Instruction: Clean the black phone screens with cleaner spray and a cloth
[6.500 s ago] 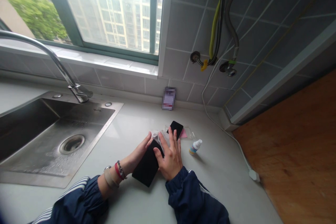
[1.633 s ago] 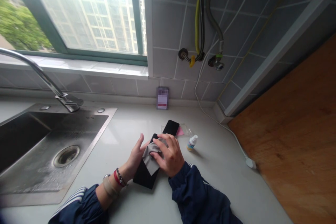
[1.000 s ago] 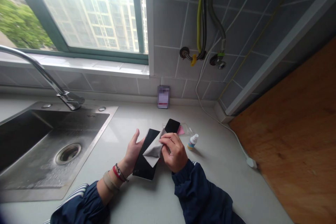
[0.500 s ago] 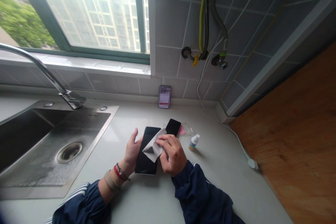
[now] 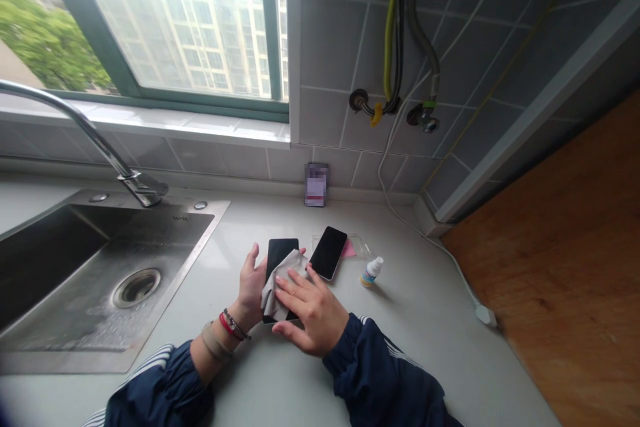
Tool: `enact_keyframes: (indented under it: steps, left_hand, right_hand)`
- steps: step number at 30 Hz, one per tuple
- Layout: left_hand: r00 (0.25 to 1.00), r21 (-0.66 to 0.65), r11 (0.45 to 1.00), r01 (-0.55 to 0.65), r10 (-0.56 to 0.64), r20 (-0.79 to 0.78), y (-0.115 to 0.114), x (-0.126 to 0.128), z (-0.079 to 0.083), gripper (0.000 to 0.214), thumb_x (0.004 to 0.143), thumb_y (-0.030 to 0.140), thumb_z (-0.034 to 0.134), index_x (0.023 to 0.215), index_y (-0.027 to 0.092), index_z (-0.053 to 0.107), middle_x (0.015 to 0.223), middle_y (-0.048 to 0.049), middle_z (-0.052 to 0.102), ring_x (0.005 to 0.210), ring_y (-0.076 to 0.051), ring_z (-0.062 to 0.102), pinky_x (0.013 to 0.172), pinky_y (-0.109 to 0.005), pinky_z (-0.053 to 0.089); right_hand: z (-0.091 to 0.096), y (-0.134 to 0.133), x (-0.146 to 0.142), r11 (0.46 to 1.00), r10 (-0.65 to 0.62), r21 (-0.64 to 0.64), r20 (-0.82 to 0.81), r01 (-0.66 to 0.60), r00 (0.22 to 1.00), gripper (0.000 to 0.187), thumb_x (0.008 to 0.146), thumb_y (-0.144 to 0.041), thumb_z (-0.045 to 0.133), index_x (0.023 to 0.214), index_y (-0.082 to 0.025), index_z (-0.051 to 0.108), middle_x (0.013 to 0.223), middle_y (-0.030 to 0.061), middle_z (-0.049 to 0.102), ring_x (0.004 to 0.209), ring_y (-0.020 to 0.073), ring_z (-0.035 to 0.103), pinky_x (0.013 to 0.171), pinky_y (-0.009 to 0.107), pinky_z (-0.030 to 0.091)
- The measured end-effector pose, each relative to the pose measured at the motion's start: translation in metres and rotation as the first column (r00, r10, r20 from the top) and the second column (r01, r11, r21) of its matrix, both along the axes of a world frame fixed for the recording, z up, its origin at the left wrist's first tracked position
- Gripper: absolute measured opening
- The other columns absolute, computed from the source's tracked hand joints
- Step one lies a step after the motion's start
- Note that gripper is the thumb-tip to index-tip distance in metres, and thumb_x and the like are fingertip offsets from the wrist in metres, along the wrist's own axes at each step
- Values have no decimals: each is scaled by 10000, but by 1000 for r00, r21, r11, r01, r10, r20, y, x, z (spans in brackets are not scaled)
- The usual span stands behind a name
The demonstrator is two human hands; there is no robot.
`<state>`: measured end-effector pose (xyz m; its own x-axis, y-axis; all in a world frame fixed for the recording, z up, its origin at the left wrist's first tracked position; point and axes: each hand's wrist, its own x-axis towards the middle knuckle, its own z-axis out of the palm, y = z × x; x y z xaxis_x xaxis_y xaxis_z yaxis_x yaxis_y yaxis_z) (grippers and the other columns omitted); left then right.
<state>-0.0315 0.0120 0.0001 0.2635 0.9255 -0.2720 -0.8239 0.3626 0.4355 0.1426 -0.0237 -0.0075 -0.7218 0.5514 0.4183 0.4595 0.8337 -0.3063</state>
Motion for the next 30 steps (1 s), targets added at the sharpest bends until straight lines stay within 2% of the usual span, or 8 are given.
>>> enact_keyframes:
  steps: [4, 7, 11, 13, 18, 20, 25, 30]
  left_hand:
    - [983, 30, 985, 172, -173, 68, 1, -7, -2, 853, 939, 737, 347, 1421, 57, 528, 1330, -235, 657, 1110, -400, 688, 1040, -554, 464]
    - [980, 36, 980, 196, -197, 28, -2, -4, 0, 836, 942, 727, 390, 1435, 66, 532, 1319, -218, 674, 1199, -378, 656, 1119, -501, 414]
    - [973, -28, 974, 224, -225, -53, -9, 5, -2, 699, 973, 617, 477, 1445, 107, 555, 1310, -157, 701, 1279, -333, 619, 1186, -426, 355]
    - [977, -34, 978, 205, -207, -59, -11, 8, -2, 667, 974, 587, 502, 1440, 114, 567, 1292, -139, 715, 1296, -321, 610, 1202, -411, 339]
    - [987, -24, 988, 151, -152, -46, -9, 9, 1, 722, 952, 620, 521, 1408, 65, 589, 1229, -172, 739, 1269, -330, 631, 1202, -427, 351]
    - [989, -23, 990, 140, -141, -37, -8, 9, 0, 723, 955, 624, 507, 1401, 63, 596, 1239, -178, 733, 1269, -332, 631, 1202, -432, 352]
    - [990, -25, 995, 93, -95, -104, -9, 9, -11, 608, 969, 547, 537, 1412, 137, 608, 1302, -127, 712, 1305, -301, 608, 1214, -380, 329]
    - [993, 12, 995, 104, -103, -60, -9, 10, -5, 677, 947, 622, 522, 1403, 131, 612, 1274, -147, 723, 1265, -318, 636, 1200, -427, 356]
  right_hand:
    - [-3, -8, -9, 998, 56, 33, 10, -56, 998, 590, 1038, -577, 436, 1444, -164, 548, 1513, 113, 541, 1482, 295, 403, 1272, 578, 146]
    - [-3, -2, -6, 996, -75, 52, 67, 72, 995, 643, 1052, -568, 395, 1530, -142, 443, 1576, 149, 445, 1510, 328, 344, 1246, 640, 171]
    - [-4, 9, 3, 956, -292, 65, 110, 286, 950, 720, 1063, -568, 320, 1622, -123, 233, 1656, 166, 267, 1552, 356, 219, 1189, 674, 282]
    - [-5, 10, 5, 945, -326, 70, 110, 320, 939, 727, 1063, -560, 324, 1635, -136, 177, 1665, 156, 243, 1559, 355, 189, 1185, 670, 295]
    - [-5, 1, -2, 988, -154, 34, 161, 151, 975, 784, 1020, -617, 431, 1632, -178, 211, 1655, 114, 287, 1551, 350, 224, 1207, 659, 272]
    - [-7, 1, -3, 986, -166, 25, 155, 164, 974, 757, 1030, -599, 421, 1630, -185, 218, 1652, 108, 296, 1547, 342, 240, 1208, 664, 265]
    - [-14, 7, -1, 944, -331, 14, 88, 331, 940, 698, 1071, -530, 335, 1634, -148, 179, 1669, 129, 239, 1556, 329, 213, 1192, 649, 310]
    - [-6, 3, -2, 984, -177, -14, 119, 180, 977, 717, 1034, -560, 447, 1605, -150, 303, 1645, 118, 315, 1554, 333, 221, 1225, 631, 264]
